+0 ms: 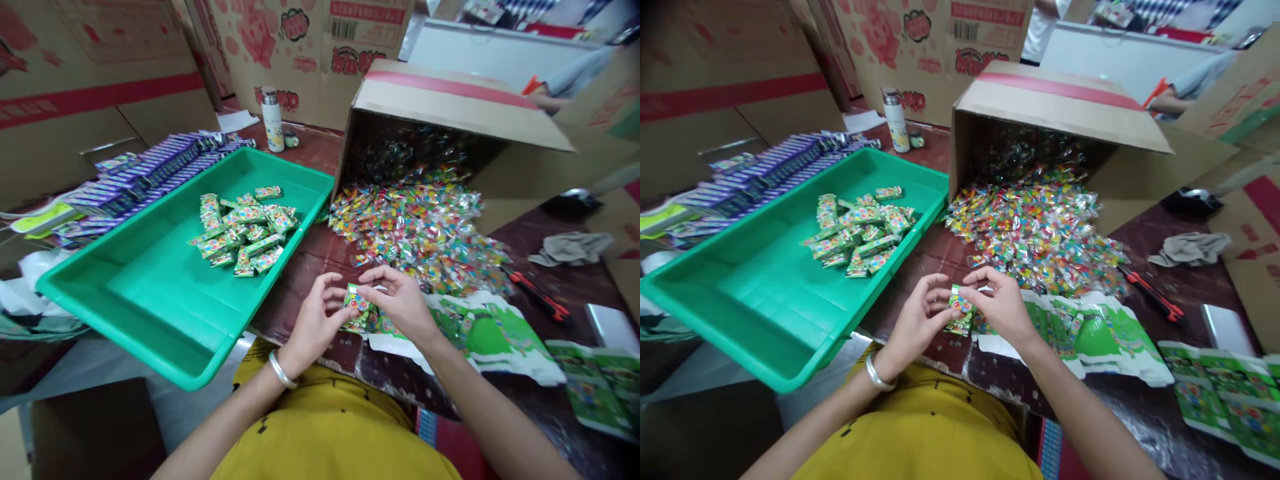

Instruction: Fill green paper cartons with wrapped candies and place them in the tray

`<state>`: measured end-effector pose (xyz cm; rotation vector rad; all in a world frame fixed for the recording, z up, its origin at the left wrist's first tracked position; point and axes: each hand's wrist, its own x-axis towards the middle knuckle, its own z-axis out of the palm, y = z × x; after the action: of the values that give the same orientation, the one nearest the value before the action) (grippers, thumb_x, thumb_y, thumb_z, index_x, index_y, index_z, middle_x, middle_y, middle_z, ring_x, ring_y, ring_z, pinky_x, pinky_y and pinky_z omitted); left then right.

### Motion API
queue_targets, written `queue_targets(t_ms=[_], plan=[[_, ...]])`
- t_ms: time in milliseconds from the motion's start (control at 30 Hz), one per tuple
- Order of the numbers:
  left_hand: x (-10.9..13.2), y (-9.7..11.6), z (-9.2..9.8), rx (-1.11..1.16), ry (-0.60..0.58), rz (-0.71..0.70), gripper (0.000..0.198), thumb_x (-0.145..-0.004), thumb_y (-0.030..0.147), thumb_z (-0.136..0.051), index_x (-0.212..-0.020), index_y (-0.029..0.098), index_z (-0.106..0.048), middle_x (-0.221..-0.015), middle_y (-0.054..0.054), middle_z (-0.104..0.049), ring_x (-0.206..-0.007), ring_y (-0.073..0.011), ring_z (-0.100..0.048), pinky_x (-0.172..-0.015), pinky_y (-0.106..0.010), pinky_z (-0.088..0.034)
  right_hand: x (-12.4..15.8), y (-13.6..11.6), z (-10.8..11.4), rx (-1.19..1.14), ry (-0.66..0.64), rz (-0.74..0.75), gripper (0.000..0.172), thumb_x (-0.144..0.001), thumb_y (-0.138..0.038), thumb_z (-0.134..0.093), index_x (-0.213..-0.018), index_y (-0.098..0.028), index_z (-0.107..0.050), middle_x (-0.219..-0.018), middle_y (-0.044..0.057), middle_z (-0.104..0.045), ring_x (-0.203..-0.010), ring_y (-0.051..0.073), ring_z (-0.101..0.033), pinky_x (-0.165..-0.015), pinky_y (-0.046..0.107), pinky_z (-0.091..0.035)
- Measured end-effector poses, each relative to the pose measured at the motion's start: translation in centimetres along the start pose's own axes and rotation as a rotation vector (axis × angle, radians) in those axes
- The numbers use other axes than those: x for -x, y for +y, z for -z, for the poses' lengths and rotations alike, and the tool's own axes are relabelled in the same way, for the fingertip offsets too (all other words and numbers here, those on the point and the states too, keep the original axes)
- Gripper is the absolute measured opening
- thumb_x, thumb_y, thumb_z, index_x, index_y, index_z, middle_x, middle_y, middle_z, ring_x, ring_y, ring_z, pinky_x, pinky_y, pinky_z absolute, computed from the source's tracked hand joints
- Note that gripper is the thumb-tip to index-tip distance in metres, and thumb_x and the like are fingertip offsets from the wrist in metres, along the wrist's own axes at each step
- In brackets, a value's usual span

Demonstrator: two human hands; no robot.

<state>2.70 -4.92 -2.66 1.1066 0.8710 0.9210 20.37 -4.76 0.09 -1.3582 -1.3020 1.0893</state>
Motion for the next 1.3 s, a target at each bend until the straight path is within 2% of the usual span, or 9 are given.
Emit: queue_targets(t_ms=[167,267,533,700,933,1033,1167,1233,1300], plan=[[-0.2,0.3,0.2,-0.189,-0.183,0.027,0.032,-0.086,0.034,-0.064,-0.114,0.018,-0.068,-0.099,-0.007,-0.074,-0.088,-0.0229,-0.069,-0.076,-0.031,-0.055,-0.6,0.2,0.8,-0.015,0.04,-0.027,0.02,-0.073,-0.037,-0.079,-0.072,-0.019,-0.069,-0.084,0.006,-0.071,-0.078,0.019,-0.065,-0.07,0.033,-0.054],[-0.3,0.4,0.3,-0.298,-0.149,-0.053,0.03,-0.086,0.031,-0.065,-0.114,0.022,-0.072,-0.104,-0.006,-0.075,-0.092,-0.0239,-0.069,-0.085,-0.033,-0.052,-0.6,0.4,1.0,-0.056,0.041,-0.059,0.021,-0.074,-0.037,-0.078,-0.071,-0.019,-0.068,-0.08,0.004,-0.07,-0.073,0.018,-0.064,-0.068,0.031,-0.052],[-0.2,-0.2,0.3,-0.262,-0.137,-0.008,0.033,-0.087,0.036,-0.063,-0.115,0.02,-0.072,-0.103,-0.007,-0.076,-0.089,-0.0245,-0.07,-0.079,-0.031,-0.053,-0.2,0.1,1.4,0.076,-0.022,0.09,0.017,-0.082,-0.03,-0.072,-0.07,-0.019,-0.067,-0.086,0.004,-0.069,-0.082,0.019,-0.065,-0.073,0.032,-0.051],[-0.3,0.2,0.3,-0.355,-0.083,-0.044,0.03,-0.088,0.034,-0.063,-0.113,0.021,-0.072,-0.11,-0.006,-0.075,-0.095,-0.0246,-0.07,-0.084,-0.031,-0.053,-0.2,0.5,1.8,0.118,-0.007,0.05,0.018,-0.082,-0.033,-0.072,-0.071,-0.019,-0.067,-0.083,0.005,-0.071,-0.079,0.02,-0.066,-0.072,0.033,-0.051],[-0.5,-0.6,0.2,-0.166,-0.108,0.08,0.028,-0.083,0.034,-0.068,-0.101,0.014,-0.074,-0.098,-0.008,-0.077,-0.085,-0.0231,-0.071,-0.073,-0.03,-0.056,0.5,0.0,2.0,0.222,-0.146,0.176,0.025,-0.094,-0.036,-0.056,-0.081,-0.02,-0.07,-0.099,0.006,-0.07,-0.094,0.02,-0.064,-0.085,0.036,-0.05],[-1.3,0.5,0.7,0.027,-0.01,0.123,0.033,-0.08,0.038,-0.072,-0.103,0.014,-0.072,-0.095,-0.008,-0.076,-0.077,-0.0204,-0.07,-0.067,-0.03,-0.058,0.6,-0.7,3.2,0.187,-0.17,0.121,0.025,-0.094,-0.04,-0.056,-0.107,-0.022,-0.069,-0.119,0.008,-0.066,-0.105,0.023,-0.063,-0.079,0.034,-0.053],[-3.2,3.4,2.3,0.364,0.254,-0.153,0.04,-0.082,0.045,-0.07,-0.11,0.018,-0.062,-0.116,-0.01,-0.069,-0.101,-0.0199,-0.069,-0.087,-0.033,-0.056,-0.1,-0.6,5.3,0.195,0.083,0.115,0.031,-0.097,-0.042,-0.049,-0.119,-0.023,-0.061,-0.11,0.008,-0.067,-0.093,0.021,-0.065,-0.065,0.03,-0.054],[-3.6,3.4,2.7,0.315,0.239,-0.193,0.049,-0.08,0.047,-0.07,-0.117,0.018,-0.056,-0.121,-0.013,-0.065,-0.106,-0.0212,-0.067,-0.09,-0.035,-0.054,-0.5,0.3,5.6,0.408,0.057,0.109,0.025,-0.095,-0.04,-0.053,-0.108,-0.023,-0.066,-0.098,0.006,-0.068,-0.086,0.02,-0.065,-0.066,0.031,-0.052],[-3.3,1.9,2.2,0.04,0.183,-0.147,0.065,-0.072,0.042,-0.079,-0.126,0.019,-0.05,-0.114,-0.012,-0.065,-0.094,-0.02,-0.068,-0.084,-0.035,-0.054,-0.9,1.5,5.2,0.695,-0.063,0.103,0.023,-0.09,-0.038,-0.063,-0.104,-0.022,-0.07,-0.1,0.007,-0.068,-0.09,0.023,-0.064,-0.075,0.035,-0.052]])
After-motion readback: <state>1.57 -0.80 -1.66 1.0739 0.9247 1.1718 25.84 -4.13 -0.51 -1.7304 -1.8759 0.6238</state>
